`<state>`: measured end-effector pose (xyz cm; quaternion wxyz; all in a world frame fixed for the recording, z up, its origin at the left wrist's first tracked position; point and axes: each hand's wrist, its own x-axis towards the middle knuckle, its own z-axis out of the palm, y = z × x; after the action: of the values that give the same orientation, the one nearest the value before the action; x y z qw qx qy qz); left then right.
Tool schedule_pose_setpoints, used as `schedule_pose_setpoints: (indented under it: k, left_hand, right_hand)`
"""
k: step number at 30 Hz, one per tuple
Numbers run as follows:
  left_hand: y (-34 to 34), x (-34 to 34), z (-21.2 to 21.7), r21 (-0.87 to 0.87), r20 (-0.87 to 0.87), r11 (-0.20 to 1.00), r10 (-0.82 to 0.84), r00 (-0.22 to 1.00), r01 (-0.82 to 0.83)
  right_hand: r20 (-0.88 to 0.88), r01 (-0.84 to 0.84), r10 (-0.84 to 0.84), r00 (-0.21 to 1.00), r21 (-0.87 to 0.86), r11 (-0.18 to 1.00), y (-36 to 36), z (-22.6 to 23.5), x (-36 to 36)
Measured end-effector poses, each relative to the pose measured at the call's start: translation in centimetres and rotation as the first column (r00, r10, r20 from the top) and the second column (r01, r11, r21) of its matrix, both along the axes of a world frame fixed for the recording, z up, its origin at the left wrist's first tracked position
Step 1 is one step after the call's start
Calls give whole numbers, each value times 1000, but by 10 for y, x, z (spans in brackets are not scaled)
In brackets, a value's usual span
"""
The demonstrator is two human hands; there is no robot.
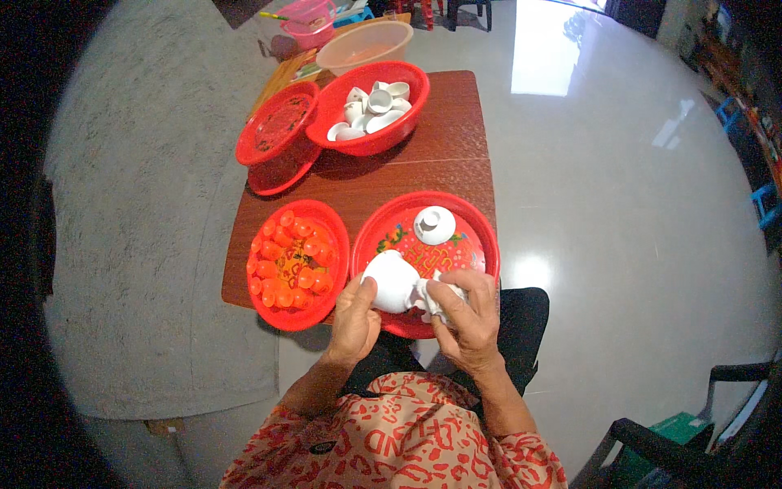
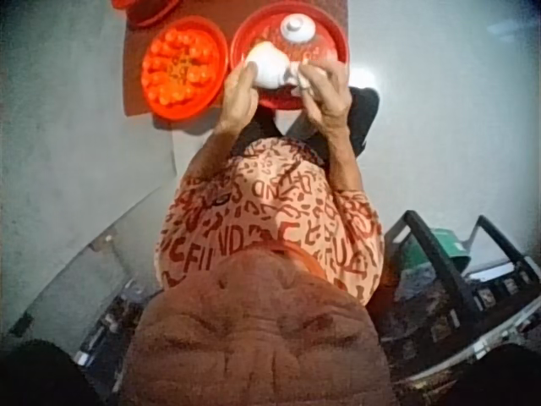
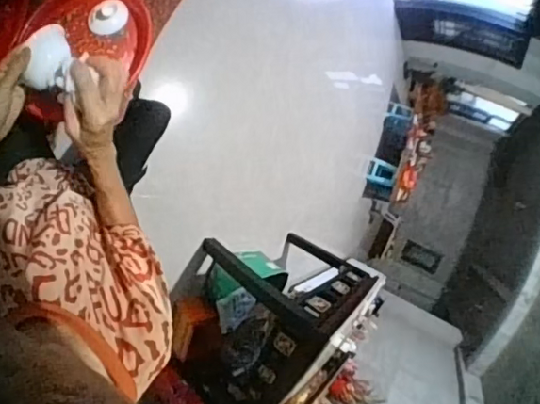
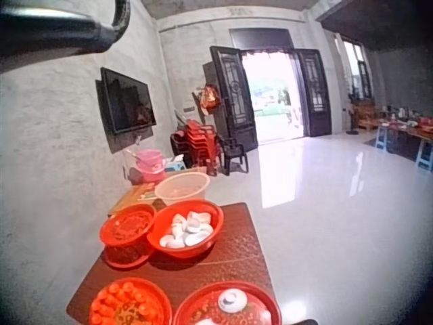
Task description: The person sits on the floor and wipes small orange plastic cups and white ceramic bowls with a white cloth. They handle the items one at a time, wiping the exterior and interior surfaces before placing them into red plastic trays.
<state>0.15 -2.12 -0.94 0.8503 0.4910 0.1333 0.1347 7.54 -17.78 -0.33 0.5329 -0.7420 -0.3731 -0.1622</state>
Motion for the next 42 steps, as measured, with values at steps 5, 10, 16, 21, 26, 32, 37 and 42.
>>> schedule_pose_setpoints:
  k: [5, 10, 16, 21, 26, 32, 37, 42]
  left_hand:
    - [5, -12, -5, 208, -29, 943, -258, 966, 259]
    - [8, -16, -6, 209, -61, 933, -286, 956, 292]
    - [5, -15, -4, -28, 60, 958, -283, 957, 285]
    - [0, -3, -7, -388, 131, 902, -149, 980, 189]
    - [5, 11, -18, -572, 169, 817, 25, 985, 77]
    - [9, 22, -27, -577, 199, 804, -32, 979, 144]
    - [20, 10, -22, -662, 160, 740, -15, 987, 118]
    - [33, -13, -18, -606, 125, 791, -3, 992, 78]
  right_hand:
    - [-26, -294, 294, 956, -2, 956, 8, 25, 8]
    - [-193, -283, 290, 937, 67, 957, 8, 17, 10]
    - [-395, -240, 316, 862, 231, 943, 6, 6, 11]
    - [-549, -109, 287, 785, 334, 936, 11, -12, 3]
    - [-335, -38, 29, 942, -22, 999, 15, -29, 1]
    - [3, 7, -7, 1000, -349, 937, 21, -45, -4]
    - [77, -24, 81, 994, -557, 830, 23, -54, 4]
    - [16, -73, 109, 994, -642, 763, 17, -31, -2]
